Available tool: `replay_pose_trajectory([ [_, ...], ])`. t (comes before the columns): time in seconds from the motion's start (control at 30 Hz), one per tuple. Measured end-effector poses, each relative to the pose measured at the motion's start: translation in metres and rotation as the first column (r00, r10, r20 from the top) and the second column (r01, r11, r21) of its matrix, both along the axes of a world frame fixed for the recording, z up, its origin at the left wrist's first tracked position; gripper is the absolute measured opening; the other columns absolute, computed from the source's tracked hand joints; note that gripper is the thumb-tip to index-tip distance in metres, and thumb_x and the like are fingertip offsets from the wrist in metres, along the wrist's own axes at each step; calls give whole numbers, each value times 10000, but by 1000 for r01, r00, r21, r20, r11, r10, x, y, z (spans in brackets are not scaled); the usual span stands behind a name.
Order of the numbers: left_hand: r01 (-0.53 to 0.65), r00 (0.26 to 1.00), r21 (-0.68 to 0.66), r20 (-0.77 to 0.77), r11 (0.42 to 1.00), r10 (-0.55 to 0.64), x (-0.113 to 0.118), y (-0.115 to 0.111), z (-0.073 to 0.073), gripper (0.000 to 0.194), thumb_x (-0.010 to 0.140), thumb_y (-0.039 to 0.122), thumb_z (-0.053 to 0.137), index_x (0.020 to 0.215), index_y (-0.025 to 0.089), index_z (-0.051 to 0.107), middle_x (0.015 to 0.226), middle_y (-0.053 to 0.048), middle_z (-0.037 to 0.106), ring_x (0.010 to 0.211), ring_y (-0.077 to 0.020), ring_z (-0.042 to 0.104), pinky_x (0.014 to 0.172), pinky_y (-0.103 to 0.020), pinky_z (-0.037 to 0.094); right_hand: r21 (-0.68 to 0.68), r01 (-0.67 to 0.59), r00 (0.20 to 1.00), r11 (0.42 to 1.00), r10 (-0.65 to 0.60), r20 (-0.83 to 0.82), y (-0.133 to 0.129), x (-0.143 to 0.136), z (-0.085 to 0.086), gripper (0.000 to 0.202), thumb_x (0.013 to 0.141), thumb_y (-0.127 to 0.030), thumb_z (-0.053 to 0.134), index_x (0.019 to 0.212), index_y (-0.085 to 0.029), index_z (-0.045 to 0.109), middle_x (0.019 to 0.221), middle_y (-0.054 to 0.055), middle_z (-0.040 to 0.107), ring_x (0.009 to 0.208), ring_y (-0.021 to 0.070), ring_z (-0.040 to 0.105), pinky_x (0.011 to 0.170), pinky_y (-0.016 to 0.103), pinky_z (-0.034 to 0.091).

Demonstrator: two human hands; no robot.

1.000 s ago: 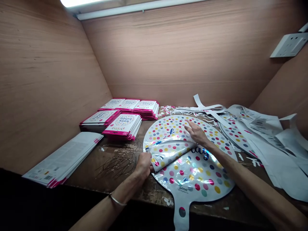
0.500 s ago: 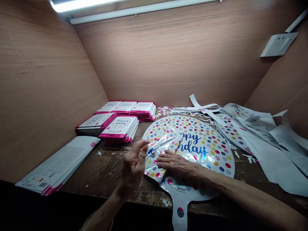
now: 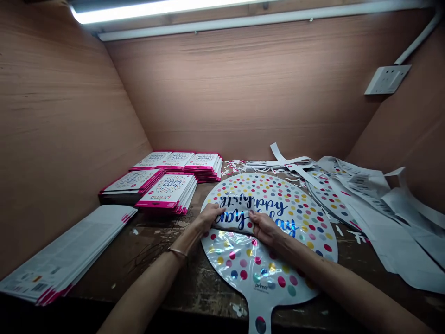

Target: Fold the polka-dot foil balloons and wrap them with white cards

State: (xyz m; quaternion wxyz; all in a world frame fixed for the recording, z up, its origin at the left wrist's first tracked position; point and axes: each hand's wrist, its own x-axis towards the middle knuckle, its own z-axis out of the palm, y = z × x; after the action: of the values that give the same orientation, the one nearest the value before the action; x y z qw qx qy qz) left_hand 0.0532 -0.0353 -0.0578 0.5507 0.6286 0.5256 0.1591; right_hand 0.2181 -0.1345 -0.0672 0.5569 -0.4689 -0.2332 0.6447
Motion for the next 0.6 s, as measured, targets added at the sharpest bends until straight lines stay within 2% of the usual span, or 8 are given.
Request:
replay_pose_trajectory([
  [0.2, -32, 956, 51, -290, 998, 45, 42, 22, 4, 262, 874, 317, 519, 1045, 122, 554, 1024, -58, 574, 879, -179, 578, 755, -355, 497, -19, 26, 985, 999, -22, 170, -7, 14, 1, 106, 815, -224, 496, 883, -158, 544, 886, 78, 624, 905, 201, 609, 870, 361, 490],
  [0.27, -38, 934, 69, -352, 997, 60, 47, 22, 8, 290, 872, 308, 522, 1102, 132, 531, 1092, -75, 550, 938, -196, 564, 792, -382, 488, 50, 43, 890, 998, -61, 452, -9, 23, 4, 301, 814, -266, 497, 1095, -161, 519, 1092, 108, 588, 1048, 251, 549, 914, 430, 450],
  [0.3, -40, 925, 76, -375, 996, 66, 49, 22, 11, 294, 872, 306, 524, 1110, 133, 527, 1101, -79, 546, 946, -198, 562, 797, -385, 487, 124, 23, 746, 992, -99, 659, -9, 27, 5, 389, 819, -296, 493, 1188, -174, 482, 1210, 115, 529, 1137, 272, 484, 954, 456, 407],
  [0.37, -38, 912, 90, -405, 995, 71, 52, 20, 14, 295, 870, 309, 526, 1106, 133, 531, 1096, -76, 549, 942, -199, 564, 794, -381, 488, 226, -176, 271, 958, -174, 947, -6, 32, 3, 469, 846, -363, 457, 1286, -203, 434, 1383, 99, 370, 1275, 285, 319, 1041, 467, 289],
  [0.4, -37, 906, 102, -416, 994, 77, 53, 19, 16, 292, 869, 309, 528, 1103, 134, 533, 1094, -75, 551, 942, -199, 564, 795, -382, 488, 201, -302, 51, 932, -194, 980, -3, 32, 0, 478, 863, -395, 427, 1303, -208, 429, 1421, 90, 313, 1310, 279, 254, 1068, 460, 232],
  [0.43, -41, 902, 122, -423, 992, 89, 54, 18, 17, 292, 867, 307, 531, 1102, 133, 534, 1097, -76, 550, 951, -202, 562, 803, -386, 484, 137, -400, -90, 906, -188, 978, 0, 32, -4, 483, 877, -418, 399, 1310, -206, 429, 1438, 89, 283, 1327, 274, 212, 1083, 455, 188],
  [0.5, -59, 896, 188, -424, 980, 135, 55, 16, 18, 290, 865, 296, 534, 1109, 139, 530, 1131, -81, 535, 1000, -213, 541, 842, -410, 462, -6, -492, -236, 871, -126, 963, 5, 29, -13, 498, 896, -446, 349, 1320, -196, 423, 1438, 101, 281, 1333, 265, 200, 1088, 448, 158],
  [0.6, -94, 904, 283, -377, 955, 201, 54, 16, 17, 332, 815, 262, 604, 1100, 109, 529, 1153, -123, 520, 1068, -247, 502, 892, -436, 419, -80, -484, -290, 871, -74, 954, 8, 24, -25, 524, 899, -470, 323, 1338, -192, 395, 1441, 107, 272, 1338, 265, 184, 1084, 458, 147],
])
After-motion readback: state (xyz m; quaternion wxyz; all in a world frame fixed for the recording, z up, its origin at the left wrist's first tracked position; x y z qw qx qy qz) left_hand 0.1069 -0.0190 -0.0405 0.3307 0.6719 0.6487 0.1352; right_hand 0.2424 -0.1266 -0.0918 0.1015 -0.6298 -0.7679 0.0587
